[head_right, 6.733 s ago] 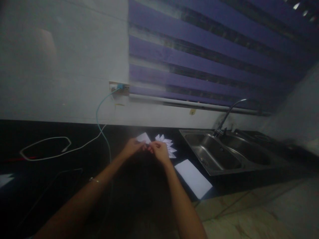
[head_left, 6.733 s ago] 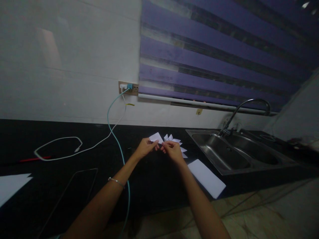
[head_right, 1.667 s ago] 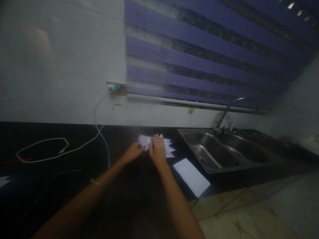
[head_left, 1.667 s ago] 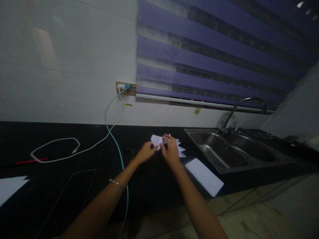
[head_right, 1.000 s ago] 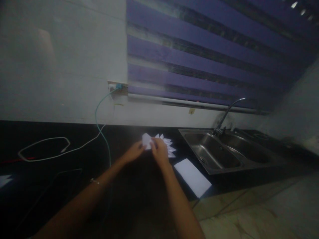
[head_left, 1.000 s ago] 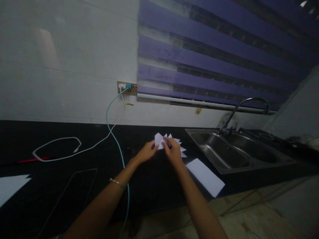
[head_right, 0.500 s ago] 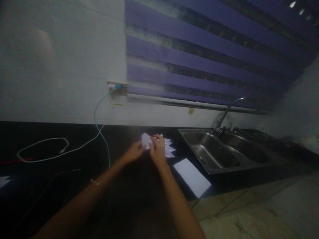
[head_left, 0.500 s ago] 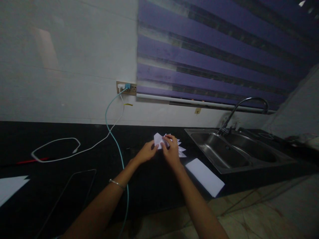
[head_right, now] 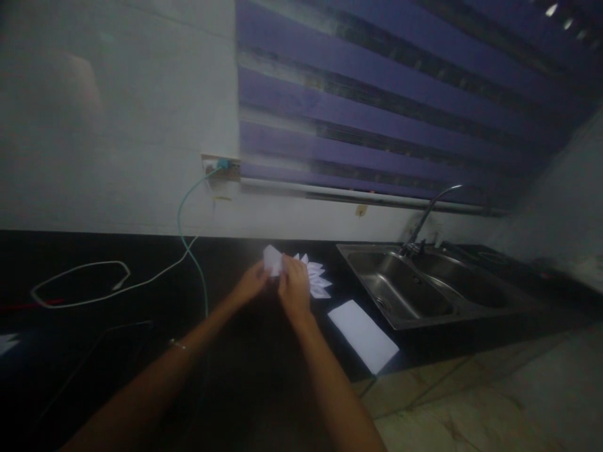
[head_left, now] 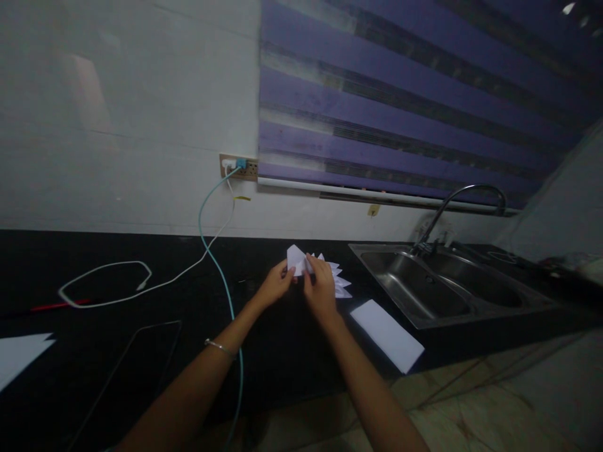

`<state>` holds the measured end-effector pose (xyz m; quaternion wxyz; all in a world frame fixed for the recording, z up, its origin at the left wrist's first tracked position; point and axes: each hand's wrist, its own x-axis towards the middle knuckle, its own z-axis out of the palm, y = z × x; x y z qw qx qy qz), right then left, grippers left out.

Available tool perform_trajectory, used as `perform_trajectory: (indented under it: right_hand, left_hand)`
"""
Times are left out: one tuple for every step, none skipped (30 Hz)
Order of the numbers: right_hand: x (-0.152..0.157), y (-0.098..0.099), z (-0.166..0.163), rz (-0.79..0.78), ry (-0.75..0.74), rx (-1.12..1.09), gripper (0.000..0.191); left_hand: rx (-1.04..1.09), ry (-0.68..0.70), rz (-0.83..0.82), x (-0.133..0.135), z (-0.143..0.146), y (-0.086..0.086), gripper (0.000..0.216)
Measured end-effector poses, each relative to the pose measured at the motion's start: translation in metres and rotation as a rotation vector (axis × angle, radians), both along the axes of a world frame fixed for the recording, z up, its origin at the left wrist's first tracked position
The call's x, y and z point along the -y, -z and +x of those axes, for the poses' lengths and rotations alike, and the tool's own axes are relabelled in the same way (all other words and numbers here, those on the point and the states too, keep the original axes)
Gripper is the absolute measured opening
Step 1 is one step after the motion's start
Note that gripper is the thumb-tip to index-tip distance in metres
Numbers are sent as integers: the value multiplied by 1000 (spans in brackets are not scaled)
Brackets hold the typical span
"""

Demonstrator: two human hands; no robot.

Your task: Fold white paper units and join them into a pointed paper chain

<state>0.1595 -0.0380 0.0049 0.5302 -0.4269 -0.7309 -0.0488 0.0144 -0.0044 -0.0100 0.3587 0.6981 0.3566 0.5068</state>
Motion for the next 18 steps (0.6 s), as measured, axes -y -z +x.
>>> perform_trajectory:
  right_hand:
    - [0,0,0,7,-1,-32,40]
    - [1,0,0,12,-3,-60,38]
    - [1,0,0,16,-8,-82,37]
    - [1,0,0,20,-14,-93,37]
    - [1,0,0,27,-21,-94,36]
    - [1,0,0,35,-26,-88,36]
    - [1,0,0,48,-29,-80,37]
    - [1,0,0,62,-31,-72,37]
    - [2,0,0,77,-35,-65,38]
    - [3,-1,0,93,-41,-62,38]
    - [3,-1,-1,106,-49,-65,38]
    - [4,-2,-1,115,-57,-78,37]
    - [5,-3,-1,116,-59,-101,35]
    - [5,-4,-2,105,-57,-135,32]
    - [5,-4,-2,82,-51,-181,31]
    - [4,-5,-3,46,-48,-243,30]
    - [3,-5,-3,-3,-55,-316,32]
    - [1,-5,-3,-61,-73,-395,36]
  left_hand:
    - [28,23,-25,-1,-1,0,41]
    - [56,41,-45,-2,-1,0,43]
    - [86,56,-57,-2,-1,0,45]
    - [117,69,-63,-3,-1,1,46]
    - [149,84,-68,-4,0,1,48]
    - [177,101,-77,-5,0,2,49]
    - [201,116,-89,-5,1,2,51]
    - [220,127,-102,-5,1,3,52]
    - [233,129,-114,-6,2,3,52]
    - [234,126,-120,-6,2,4,52]
    - [226,114,-120,-6,1,4,51]
    - [214,97,-118,-6,1,4,50]
    - [198,81,-117,-6,0,3,49]
    - [182,65,-120,-6,-1,3,48]
    - [169,56,-126,-7,-3,2,47]
    - [160,52,-135,-6,-4,2,47]
    - [156,49,-142,-6,-5,1,46]
    - [154,48,-144,-6,-5,0,45]
